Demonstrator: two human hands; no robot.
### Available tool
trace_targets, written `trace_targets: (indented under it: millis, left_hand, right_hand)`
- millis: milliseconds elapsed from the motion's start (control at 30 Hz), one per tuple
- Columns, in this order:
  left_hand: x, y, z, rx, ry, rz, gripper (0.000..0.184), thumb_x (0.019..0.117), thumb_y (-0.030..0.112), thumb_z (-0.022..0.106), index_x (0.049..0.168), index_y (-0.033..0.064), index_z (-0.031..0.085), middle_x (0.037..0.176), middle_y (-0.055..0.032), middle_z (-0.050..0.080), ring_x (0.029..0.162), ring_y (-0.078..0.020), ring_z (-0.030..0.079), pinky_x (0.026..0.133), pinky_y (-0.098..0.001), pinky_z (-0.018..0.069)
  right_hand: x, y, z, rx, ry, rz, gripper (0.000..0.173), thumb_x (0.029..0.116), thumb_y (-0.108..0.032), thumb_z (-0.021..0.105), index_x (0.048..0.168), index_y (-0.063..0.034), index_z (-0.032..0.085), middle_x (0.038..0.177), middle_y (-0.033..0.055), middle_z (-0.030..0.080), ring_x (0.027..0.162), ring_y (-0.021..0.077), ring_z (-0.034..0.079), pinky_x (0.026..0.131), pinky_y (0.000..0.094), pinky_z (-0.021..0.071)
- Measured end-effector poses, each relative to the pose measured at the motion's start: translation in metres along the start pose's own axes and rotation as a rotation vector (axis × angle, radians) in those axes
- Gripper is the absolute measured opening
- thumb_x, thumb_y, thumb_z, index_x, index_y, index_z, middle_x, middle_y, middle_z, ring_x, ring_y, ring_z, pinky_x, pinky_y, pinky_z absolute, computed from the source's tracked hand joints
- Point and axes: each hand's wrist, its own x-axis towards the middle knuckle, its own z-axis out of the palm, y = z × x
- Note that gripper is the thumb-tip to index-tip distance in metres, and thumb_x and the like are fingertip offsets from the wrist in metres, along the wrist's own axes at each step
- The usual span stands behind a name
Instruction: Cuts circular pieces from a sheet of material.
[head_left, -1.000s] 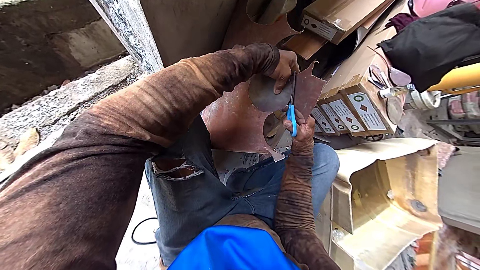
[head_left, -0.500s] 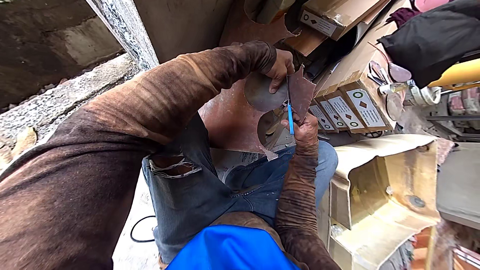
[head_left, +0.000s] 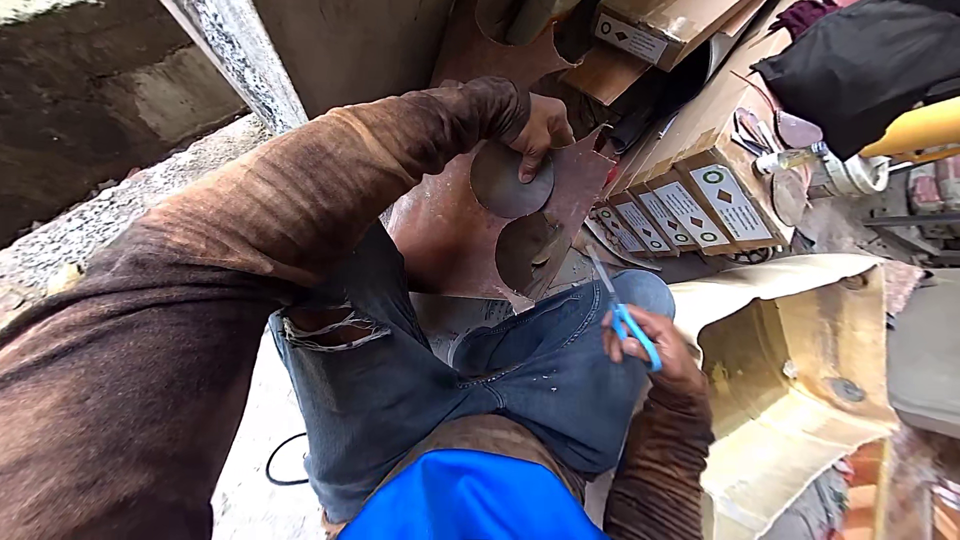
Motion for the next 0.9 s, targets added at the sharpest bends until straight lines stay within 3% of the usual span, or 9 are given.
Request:
trace_targets:
  millis: [167, 267, 367, 433, 500, 633, 700, 800, 900]
  left_hand:
    - [0.004, 0.019, 0.008, -0.085, 0.003, 0.023, 0.051, 0.0705, -0.006, 0.087, 0.118, 0.0027, 0.069, 0.097, -0.0136, 0.071, 0.083, -0.0218, 0.068, 0.079, -0.0428, 0.0572]
    - [0.02, 0.026, 0.018, -0.107, -0.014, 0.061, 0.049, 0.066, -0.011, 0.086, 0.11, 0.0023, 0.07, 0.096, -0.0119, 0.073, 0.084, -0.0204, 0.071, 0.08, -0.0414, 0.0585]
    - [0.029, 0.03, 0.024, -0.07, -0.019, 0.062, 0.053, 0.0662, -0.014, 0.084, 0.115, 0.0011, 0.069, 0.099, -0.0127, 0.073, 0.088, -0.0212, 0.07, 0.084, -0.0428, 0.0571]
    - [0.029, 0.032, 0.027, -0.066, -0.019, 0.055, 0.058, 0.0666, -0.014, 0.083, 0.121, 0.0012, 0.068, 0.102, -0.0128, 0.073, 0.09, -0.0202, 0.07, 0.085, -0.0406, 0.0576]
    - [0.03, 0.03, 0.036, -0.055, -0.016, 0.026, 0.062, 0.065, -0.014, 0.083, 0.123, 0.0009, 0.067, 0.102, -0.0143, 0.073, 0.089, -0.0221, 0.07, 0.084, -0.0429, 0.0575]
    - [0.026, 0.02, 0.054, -0.054, -0.023, -0.054, 0.06, 0.0656, -0.015, 0.081, 0.121, 0.0017, 0.068, 0.102, -0.0141, 0.072, 0.088, -0.0228, 0.069, 0.081, -0.0447, 0.0574]
    - [0.022, 0.02, 0.063, -0.041, -0.034, -0.098, 0.053, 0.0672, -0.015, 0.08, 0.116, 0.0003, 0.068, 0.099, -0.0146, 0.071, 0.086, -0.0238, 0.068, 0.079, -0.0454, 0.0568]
    - [0.02, 0.022, 0.073, -0.005, -0.045, -0.128, 0.042, 0.0686, -0.014, 0.079, 0.107, -0.0026, 0.067, 0.09, -0.0151, 0.068, 0.077, -0.0248, 0.066, 0.071, -0.0468, 0.0561]
    - [0.021, 0.027, 0.074, -0.032, -0.049, -0.15, 0.048, 0.0678, -0.016, 0.079, 0.112, -0.0024, 0.066, 0.09, -0.0152, 0.068, 0.075, -0.0249, 0.066, 0.068, -0.0454, 0.0566]
  right_hand:
    - [0.031, -0.032, 0.009, 0.103, 0.63, -0.235, 0.031, 0.0983, -0.033, 0.063, 0.122, -0.0137, 0.058, 0.103, 0.0034, 0.074, 0.092, 0.022, 0.073, 0.08, 0.0435, 0.0636]
    - [0.085, -0.04, 0.022, -0.005, 0.6, -0.165, 0.045, 0.0969, -0.023, 0.067, 0.135, -0.0084, 0.049, 0.117, 0.0071, 0.071, 0.102, 0.0193, 0.072, 0.087, 0.0414, 0.063]
    - [0.141, -0.043, 0.043, -0.027, 0.616, -0.074, 0.057, 0.0801, -0.023, 0.087, 0.124, -0.0031, 0.056, 0.093, 0.0089, 0.072, 0.078, 0.0151, 0.07, 0.071, 0.0337, 0.0608]
    - [0.166, -0.032, 0.052, 0.203, 0.605, -0.039, 0.054, 0.0742, -0.011, 0.089, 0.12, 0.001, 0.063, 0.096, 0.0126, 0.071, 0.084, 0.0191, 0.071, 0.077, 0.0376, 0.0627]
    - [0.171, -0.015, 0.06, 0.34, 0.583, -0.007, 0.058, 0.0748, -0.007, 0.087, 0.127, 0.0, 0.063, 0.108, 0.0135, 0.072, 0.096, 0.0211, 0.072, 0.084, 0.0421, 0.0633]
    - [0.155, 0.012, 0.054, 0.449, 0.77, -0.135, 0.038, 0.0933, -0.015, 0.073, 0.123, 0.0019, 0.058, 0.106, 0.0102, 0.071, 0.094, 0.0185, 0.07, 0.083, 0.0388, 0.0608]
    - [0.129, 0.01, 0.027, 0.331, 0.756, -0.174, 0.041, 0.0981, -0.018, 0.068, 0.13, 0.0006, 0.05, 0.105, 0.0089, 0.071, 0.088, 0.0187, 0.072, 0.08, 0.0399, 0.0634]
    - [0.083, -0.011, -0.006, 0.202, 0.548, -0.301, 0.036, 0.1032, -0.03, 0.058, 0.13, -0.0067, 0.052, 0.087, 0.0015, 0.066, 0.072, 0.0156, 0.068, 0.068, 0.0378, 0.0615]
    - [0.041, -0.001, 0.01, 0.239, 0.177, -0.301, 0.059, 0.0954, -0.063, 0.058, 0.127, -0.0124, 0.06, 0.075, -0.0028, 0.066, 0.067, 0.0149, 0.066, 0.064, 0.0377, 0.0592]
